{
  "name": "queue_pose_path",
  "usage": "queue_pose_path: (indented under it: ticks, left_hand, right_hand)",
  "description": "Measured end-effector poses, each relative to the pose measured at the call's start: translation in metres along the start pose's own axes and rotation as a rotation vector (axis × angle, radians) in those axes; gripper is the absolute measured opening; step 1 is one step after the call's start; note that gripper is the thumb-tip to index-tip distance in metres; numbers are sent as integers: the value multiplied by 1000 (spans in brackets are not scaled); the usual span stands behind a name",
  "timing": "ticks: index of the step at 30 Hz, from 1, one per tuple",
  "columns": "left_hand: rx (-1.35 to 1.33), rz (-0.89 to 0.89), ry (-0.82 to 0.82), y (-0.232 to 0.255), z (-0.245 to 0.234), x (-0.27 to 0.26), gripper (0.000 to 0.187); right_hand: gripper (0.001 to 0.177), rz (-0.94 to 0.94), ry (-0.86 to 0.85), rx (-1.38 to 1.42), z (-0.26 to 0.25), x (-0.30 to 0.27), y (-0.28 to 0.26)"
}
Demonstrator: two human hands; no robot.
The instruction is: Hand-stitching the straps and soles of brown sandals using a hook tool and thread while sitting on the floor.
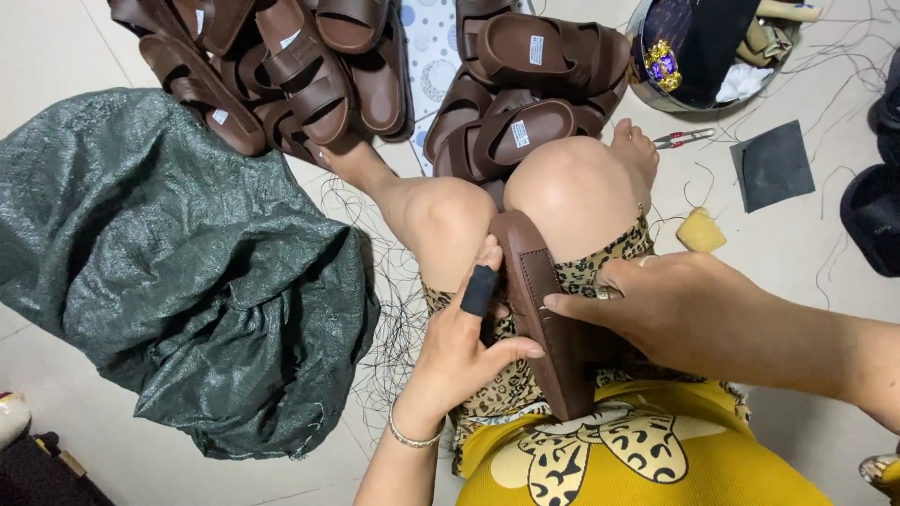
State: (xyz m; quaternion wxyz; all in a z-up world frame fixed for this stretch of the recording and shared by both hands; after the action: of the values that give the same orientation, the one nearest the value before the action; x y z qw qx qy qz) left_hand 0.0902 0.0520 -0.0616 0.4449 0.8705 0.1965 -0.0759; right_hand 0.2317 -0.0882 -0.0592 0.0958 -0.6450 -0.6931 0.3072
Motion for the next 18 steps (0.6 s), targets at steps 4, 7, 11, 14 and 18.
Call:
queue_pose_path:
  ticks: [4, 7, 11, 14, 18]
  left_hand:
    - [70, 93, 123, -12, 17, 1, 111]
    - [69, 79, 182, -17, 19, -1, 114]
    - [134, 19, 321, -2, 1, -12, 75]
    - [-686, 66, 139, -5, -9, -20, 12]
    - [-1310, 400, 85, -1, -5, -25, 22]
  right_hand:
    - [58, 47, -77, -149, -6, 20, -28]
    - [23, -6, 180, -257, -24, 37, -46]
    - [28, -14, 184, 185, -28, 34, -24]
    - [30, 49, 197, 321, -22, 26, -11]
    - [27, 34, 149, 270, -25, 31, -20]
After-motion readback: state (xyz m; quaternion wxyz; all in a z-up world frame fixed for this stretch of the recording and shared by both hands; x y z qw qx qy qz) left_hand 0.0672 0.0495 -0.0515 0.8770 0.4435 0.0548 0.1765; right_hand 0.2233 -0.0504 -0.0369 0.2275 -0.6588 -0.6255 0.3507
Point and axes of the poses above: each hand's wrist, its own x-axis towards the middle knuckle, its own z-axis out of the palm, y = z × x, the point moved 7 cm from there along x, towards the middle knuckle, and after that the axes turned 12 degrees about x, right-handed, at the moved point
